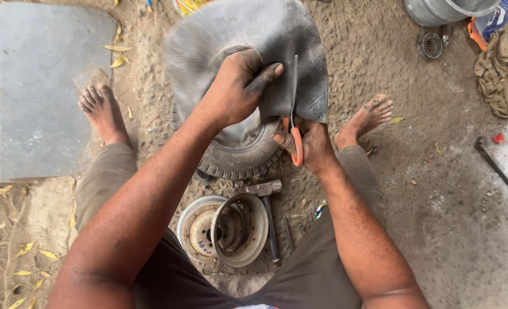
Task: The person sits on the ground and uses orange-handled scissors to cut a long strip from a motorcycle tire inner tube. He holds the tube with his left hand and cuts with his right, occasionally pausing to adjust his grip or touch his arm.
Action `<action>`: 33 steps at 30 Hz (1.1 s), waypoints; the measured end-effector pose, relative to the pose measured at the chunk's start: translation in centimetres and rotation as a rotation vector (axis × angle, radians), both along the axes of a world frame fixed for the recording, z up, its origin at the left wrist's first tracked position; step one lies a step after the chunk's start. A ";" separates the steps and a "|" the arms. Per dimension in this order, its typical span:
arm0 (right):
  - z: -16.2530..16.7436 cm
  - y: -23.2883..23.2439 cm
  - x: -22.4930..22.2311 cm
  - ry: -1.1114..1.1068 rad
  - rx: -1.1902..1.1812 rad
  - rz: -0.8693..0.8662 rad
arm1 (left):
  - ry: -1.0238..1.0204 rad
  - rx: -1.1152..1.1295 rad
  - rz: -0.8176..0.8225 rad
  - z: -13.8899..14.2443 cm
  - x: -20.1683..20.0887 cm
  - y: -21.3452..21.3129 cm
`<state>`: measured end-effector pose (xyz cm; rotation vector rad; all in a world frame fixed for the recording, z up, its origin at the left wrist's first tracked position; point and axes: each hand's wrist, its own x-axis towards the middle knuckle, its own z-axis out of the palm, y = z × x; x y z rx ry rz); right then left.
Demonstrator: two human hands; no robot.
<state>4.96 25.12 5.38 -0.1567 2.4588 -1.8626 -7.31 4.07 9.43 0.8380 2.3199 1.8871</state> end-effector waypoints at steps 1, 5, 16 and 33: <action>0.1 0.1 0.0 0.064 0.030 0.042 | -0.058 -0.045 -0.027 0.0 0.1 0.2; 0.0 -0.3 0.0 -0.179 -0.117 -0.088 | -0.045 -0.049 -0.044 0.2 0.2 0.5; 0.7 0.2 0.5 -0.097 0.016 0.003 | 0.007 -0.050 -0.071 -0.5 0.4 0.4; -0.6 -0.4 -0.4 -0.074 0.083 -0.124 | -0.652 0.258 0.071 -2.3 -0.3 1.1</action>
